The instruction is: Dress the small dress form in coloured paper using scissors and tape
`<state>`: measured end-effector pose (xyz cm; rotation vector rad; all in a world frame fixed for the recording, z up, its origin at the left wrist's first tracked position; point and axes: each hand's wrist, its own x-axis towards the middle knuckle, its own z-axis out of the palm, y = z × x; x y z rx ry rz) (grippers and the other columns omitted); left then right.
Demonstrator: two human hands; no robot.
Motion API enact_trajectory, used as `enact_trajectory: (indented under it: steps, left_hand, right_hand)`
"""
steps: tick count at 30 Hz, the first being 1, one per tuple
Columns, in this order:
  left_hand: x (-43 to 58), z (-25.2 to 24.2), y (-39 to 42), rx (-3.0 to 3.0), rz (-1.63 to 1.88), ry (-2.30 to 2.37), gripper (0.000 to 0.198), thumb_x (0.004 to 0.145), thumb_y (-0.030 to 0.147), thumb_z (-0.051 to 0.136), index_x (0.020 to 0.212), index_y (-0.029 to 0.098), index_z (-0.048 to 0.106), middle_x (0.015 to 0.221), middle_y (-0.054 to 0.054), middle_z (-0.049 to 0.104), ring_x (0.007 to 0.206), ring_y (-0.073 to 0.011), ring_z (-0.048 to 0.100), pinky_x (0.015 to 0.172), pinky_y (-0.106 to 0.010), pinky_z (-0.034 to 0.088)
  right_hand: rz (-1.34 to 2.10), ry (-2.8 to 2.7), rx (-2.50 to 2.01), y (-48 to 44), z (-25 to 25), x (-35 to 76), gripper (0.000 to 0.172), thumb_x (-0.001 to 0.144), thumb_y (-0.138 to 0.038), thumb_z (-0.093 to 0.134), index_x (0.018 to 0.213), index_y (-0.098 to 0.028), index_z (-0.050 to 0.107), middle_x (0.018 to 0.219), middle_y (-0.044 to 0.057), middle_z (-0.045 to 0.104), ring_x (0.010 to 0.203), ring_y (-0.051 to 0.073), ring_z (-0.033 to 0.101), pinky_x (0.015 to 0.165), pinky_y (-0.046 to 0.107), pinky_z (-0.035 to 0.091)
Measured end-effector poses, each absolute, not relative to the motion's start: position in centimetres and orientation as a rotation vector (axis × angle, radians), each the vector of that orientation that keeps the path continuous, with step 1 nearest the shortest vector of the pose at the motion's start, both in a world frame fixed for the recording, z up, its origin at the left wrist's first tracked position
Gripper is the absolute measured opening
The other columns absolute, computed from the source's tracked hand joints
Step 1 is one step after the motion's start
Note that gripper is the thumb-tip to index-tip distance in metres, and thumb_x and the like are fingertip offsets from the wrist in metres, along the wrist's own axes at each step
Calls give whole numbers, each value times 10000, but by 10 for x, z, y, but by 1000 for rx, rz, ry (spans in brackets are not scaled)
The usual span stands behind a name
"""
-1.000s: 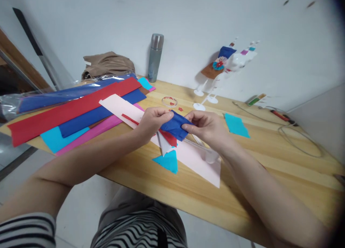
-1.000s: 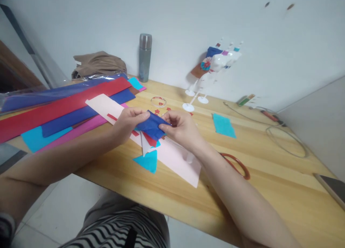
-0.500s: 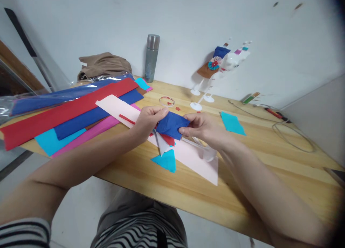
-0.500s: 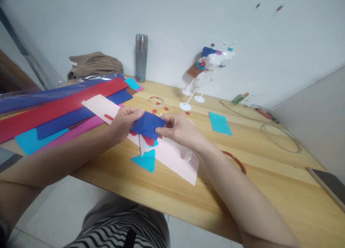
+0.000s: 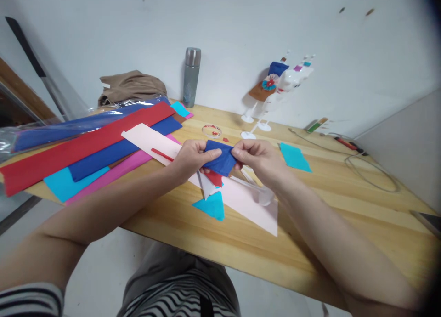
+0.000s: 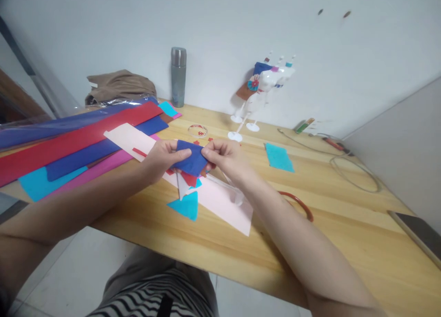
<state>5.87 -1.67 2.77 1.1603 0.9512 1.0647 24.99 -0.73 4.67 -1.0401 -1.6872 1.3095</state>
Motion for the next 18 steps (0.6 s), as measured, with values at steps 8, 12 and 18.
enact_trajectory:
  steps: [8, 12, 18]
  left_hand:
    - [56, 27, -12, 1235, 1067, 1008, 405, 851, 422, 774, 609, 131, 630, 472, 8, 578, 385, -72, 499, 376, -175, 349]
    - [55, 24, -12, 1281, 1078, 989, 441, 843, 477, 767, 595, 135, 641, 459, 1, 584, 389, -78, 508, 380, -177, 355]
    - [55, 26, -11, 1289, 985, 927, 397, 745, 452, 849, 601, 126, 674, 515, -32, 662, 414, -83, 555, 410, -173, 418]
  right_hand:
    - [1332, -1638, -1027, -5, 43, 250, 545, 661, -753, 795, 626, -225, 661, 561, 26, 669, 525, 159, 614, 533, 299, 486]
    - [1334, -1734, -1029, -7, 43, 247, 520, 633, -678, 862, 620, -219, 619, 548, 11, 663, 504, 137, 587, 523, 280, 472]
    - [1276, -1698, -1019, -9, 46, 247, 488, 663, -650, 852, 613, -223, 620, 495, -19, 597, 459, 116, 521, 475, 261, 427]
